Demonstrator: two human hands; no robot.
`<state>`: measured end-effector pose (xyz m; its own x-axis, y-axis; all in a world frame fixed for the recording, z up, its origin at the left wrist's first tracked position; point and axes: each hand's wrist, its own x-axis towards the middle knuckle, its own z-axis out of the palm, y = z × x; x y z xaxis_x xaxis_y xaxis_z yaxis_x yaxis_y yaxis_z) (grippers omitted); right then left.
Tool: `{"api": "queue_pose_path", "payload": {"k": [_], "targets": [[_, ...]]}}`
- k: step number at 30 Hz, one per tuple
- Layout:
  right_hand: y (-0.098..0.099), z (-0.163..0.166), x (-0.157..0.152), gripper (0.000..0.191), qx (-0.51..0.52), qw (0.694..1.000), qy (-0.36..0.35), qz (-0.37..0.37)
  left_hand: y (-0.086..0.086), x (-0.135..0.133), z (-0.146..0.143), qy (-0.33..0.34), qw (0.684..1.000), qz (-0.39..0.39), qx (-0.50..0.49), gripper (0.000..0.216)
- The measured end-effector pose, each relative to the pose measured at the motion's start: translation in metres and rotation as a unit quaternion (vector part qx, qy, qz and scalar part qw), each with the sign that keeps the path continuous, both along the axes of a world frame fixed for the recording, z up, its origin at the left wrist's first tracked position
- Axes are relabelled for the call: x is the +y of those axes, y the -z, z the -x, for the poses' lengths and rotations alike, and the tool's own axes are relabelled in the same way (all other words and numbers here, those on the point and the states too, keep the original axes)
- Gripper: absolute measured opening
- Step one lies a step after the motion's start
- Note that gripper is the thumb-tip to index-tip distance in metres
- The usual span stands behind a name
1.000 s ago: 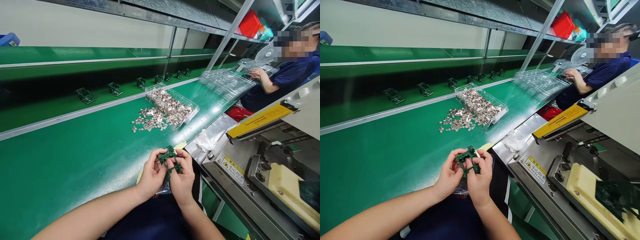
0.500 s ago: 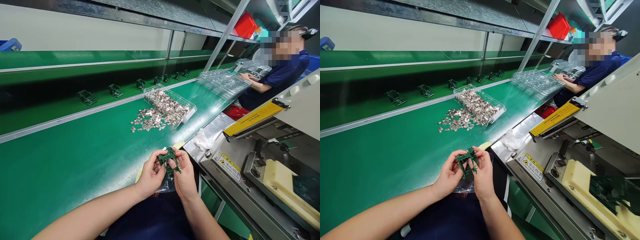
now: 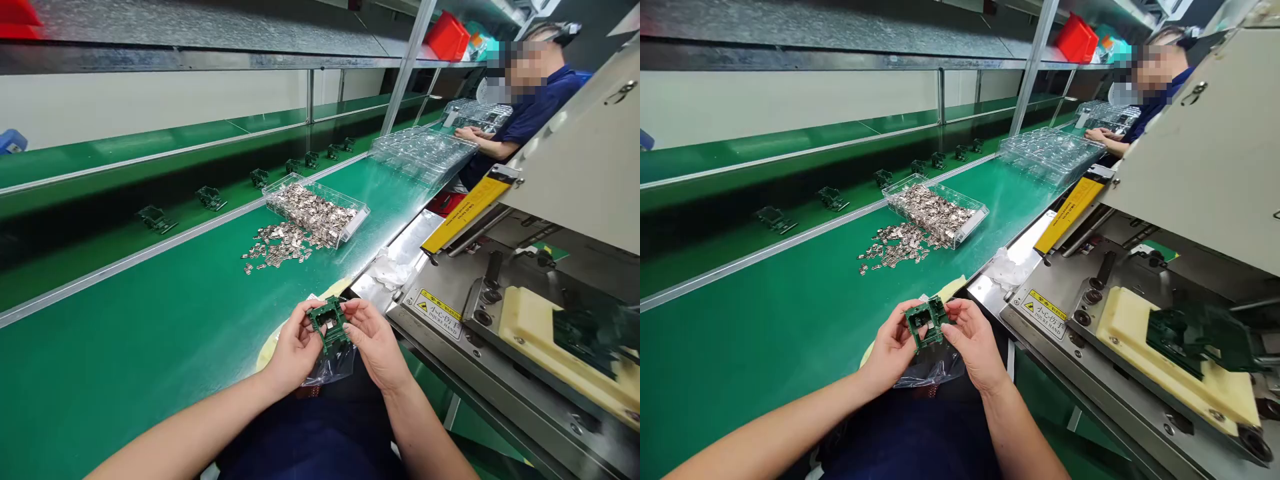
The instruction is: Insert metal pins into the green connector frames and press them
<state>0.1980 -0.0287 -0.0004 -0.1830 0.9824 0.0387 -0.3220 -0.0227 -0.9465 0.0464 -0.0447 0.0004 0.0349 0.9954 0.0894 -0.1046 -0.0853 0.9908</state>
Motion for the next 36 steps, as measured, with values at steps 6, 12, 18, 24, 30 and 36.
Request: {"api": "queue_pose_path", "payload": {"k": [6, 12, 18, 24, 30, 36], "targets": [[0.001, -0.01, -0.009, 0.037, -0.041, 0.995, 0.091, -0.015, -0.003, -0.002, -0.023, 0.039, 0.999, -0.004, 0.032, 0.029], [0.01, -0.023, -0.015, 0.034, -0.067, 0.99, 0.111, -0.046, -0.001, -0.002, -0.032, 0.057, 0.996, 0.001, 0.069, 0.03], [-0.011, -0.073, -0.028, 0.074, -0.221, 0.96, 0.048, -0.168, -0.011, 0.003, -0.042, 0.131, 0.979, -0.026, 0.156, 0.032], [-0.046, -0.138, -0.074, 0.06, -0.244, 0.934, 0.15, -0.213, -0.055, 0.028, -0.086, 0.387, 0.912, -0.063, 0.124, 0.052], [-0.061, -0.226, -0.117, 0.068, -0.165, 0.686, 0.669, -0.233, -0.096, 0.066, -0.198, 0.362, 0.897, -0.221, 0.127, 0.064], [-0.079, -0.263, -0.105, 0.073, -0.225, 0.699, 0.65, -0.195, -0.108, 0.08, -0.279, 0.331, 0.908, -0.22, 0.137, 0.068]]}}
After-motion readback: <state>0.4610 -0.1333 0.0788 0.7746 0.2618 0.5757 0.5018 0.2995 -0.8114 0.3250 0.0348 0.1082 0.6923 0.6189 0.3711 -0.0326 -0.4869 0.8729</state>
